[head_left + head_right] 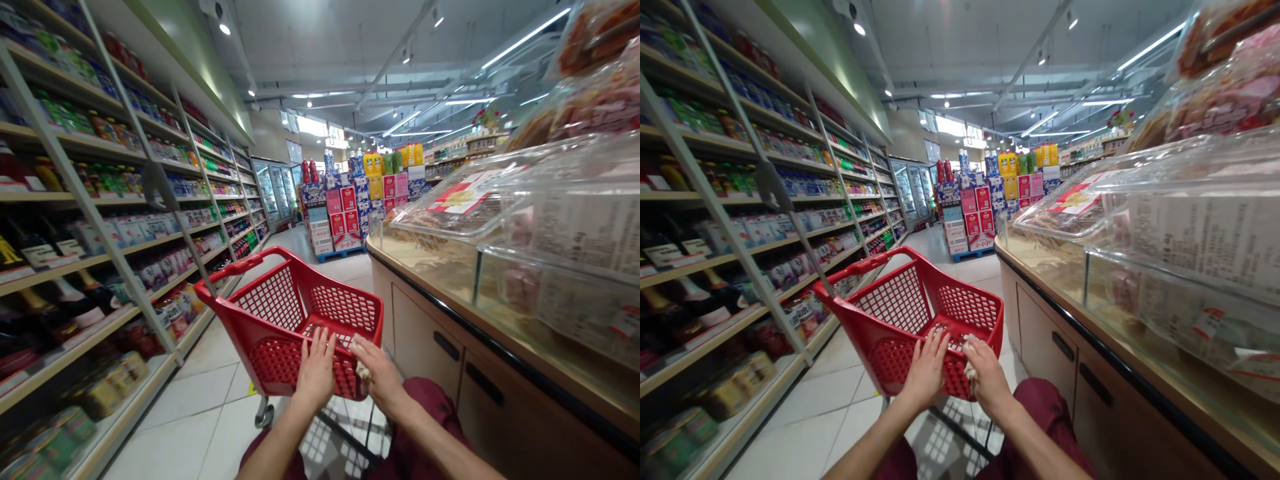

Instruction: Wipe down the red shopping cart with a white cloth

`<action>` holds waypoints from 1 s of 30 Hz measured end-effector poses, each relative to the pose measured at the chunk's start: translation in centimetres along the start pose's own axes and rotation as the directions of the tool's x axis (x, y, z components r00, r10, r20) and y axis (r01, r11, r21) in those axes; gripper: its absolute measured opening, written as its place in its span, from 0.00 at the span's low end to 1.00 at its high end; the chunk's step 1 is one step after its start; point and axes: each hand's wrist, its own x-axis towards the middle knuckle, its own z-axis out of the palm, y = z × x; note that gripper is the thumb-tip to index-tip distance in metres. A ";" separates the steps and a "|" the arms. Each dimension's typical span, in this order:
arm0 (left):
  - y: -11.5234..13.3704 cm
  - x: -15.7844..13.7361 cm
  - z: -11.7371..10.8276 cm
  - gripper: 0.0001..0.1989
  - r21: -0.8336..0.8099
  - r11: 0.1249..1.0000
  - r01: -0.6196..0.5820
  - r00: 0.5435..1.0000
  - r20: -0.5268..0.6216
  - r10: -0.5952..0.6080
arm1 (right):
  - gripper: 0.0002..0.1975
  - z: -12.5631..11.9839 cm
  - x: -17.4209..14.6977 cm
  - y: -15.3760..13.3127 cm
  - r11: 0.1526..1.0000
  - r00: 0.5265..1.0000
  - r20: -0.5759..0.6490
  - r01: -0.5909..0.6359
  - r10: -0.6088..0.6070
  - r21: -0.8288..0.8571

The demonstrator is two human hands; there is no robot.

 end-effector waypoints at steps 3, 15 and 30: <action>-0.7 0.0 -0.3 0.35 0.005 0.999 -0.038 0.999 0.022 0.038 | 0.28 -0.2 0.5 0.6 0.998 0.998 -0.039 -0.048 0.047 -0.029; -3.6 -0.6 -0.9 0.33 -0.015 0.988 0.151 0.986 -0.075 -0.151 | 0.32 2.0 3.2 0.0 0.995 0.994 -0.095 -0.068 0.060 -0.080; -2.3 -0.8 -1.2 0.35 -0.036 0.993 0.110 0.993 -0.027 -0.111 | 0.30 1.6 4.0 0.3 0.975 0.997 -0.010 -0.073 0.072 -0.209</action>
